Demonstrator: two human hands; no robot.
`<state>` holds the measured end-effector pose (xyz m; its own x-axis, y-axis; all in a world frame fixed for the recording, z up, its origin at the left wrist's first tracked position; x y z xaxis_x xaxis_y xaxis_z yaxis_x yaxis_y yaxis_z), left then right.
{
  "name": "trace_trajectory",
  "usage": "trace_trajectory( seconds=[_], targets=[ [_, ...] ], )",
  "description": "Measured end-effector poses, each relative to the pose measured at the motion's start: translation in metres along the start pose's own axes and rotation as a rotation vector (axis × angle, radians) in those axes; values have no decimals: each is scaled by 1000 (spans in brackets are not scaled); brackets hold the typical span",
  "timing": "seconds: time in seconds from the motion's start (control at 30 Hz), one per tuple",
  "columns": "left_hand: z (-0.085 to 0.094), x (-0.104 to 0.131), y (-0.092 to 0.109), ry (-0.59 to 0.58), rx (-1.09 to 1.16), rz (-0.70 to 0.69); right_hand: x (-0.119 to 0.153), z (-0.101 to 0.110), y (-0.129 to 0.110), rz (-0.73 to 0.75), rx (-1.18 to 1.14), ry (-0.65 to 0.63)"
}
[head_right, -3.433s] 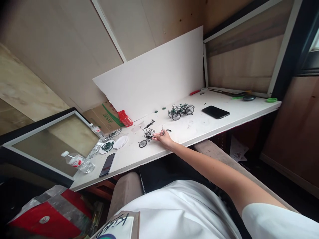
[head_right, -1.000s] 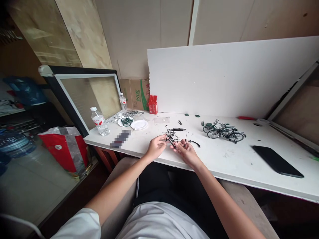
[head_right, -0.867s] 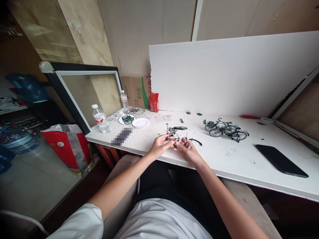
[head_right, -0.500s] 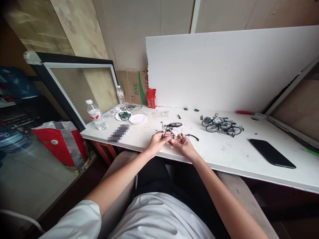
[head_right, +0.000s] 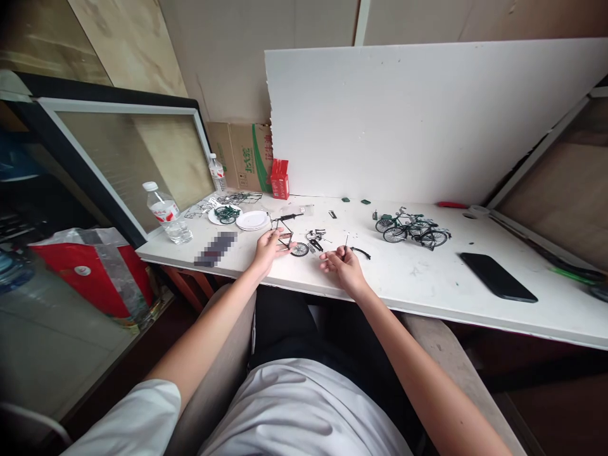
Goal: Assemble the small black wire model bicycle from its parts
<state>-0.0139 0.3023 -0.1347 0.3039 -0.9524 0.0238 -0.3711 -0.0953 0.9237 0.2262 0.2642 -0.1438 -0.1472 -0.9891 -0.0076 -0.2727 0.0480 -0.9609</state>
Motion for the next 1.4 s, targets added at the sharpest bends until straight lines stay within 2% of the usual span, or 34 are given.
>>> trace_trajectory(
  seconds=[0.13, 0.33, 0.47, 0.53, 0.63, 0.7, 0.83, 0.93, 1.23, 1.4],
  targets=[
    [6, -8, -6, 11, -5, -6, -1, 0, 0, 12, 18, -5],
    [5, -12, -11, -31, 8, -10, 2, -1, 2, 25, 53, -39],
    [4, -11, -15, -37, 33, -9, -2, -2, 1, 55, 135, -12],
    [4, -10, -16, -44, 41, -15, -14, -1, -6, 141, 230, 28],
    [2, -9, -16, -71, 42, -38, -41, -4, -27, 371, 463, 103],
    [2, -8, -16, -87, 36, -55, -64, -7, -36, 444, 592, 141],
    [1, -9, -18, -99, -1, -86, -106, -2, -33, 353, 812, 304],
    [0, -10, -19, -105, -28, -104, -120, -3, -26, 311, 876, 378],
    [-4, -8, -20, -133, -48, -99, -134, -14, -10, 350, 926, 380],
    [-2, -8, -20, -101, -65, -89, -125, -21, -12, 367, 772, 330]
  ],
)
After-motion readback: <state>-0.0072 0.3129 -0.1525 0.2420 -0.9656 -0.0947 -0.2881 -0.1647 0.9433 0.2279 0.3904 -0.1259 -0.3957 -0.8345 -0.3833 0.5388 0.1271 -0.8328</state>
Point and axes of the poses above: each hand's wrist, its own x-axis away from the middle knuckle, its own z-axis out of the back of the hand, y = z × x, the point moved 10 cm from there along -x, towards the middle knuckle, and after that the axes turned 14 degrees about y, right-handed, at the moved point
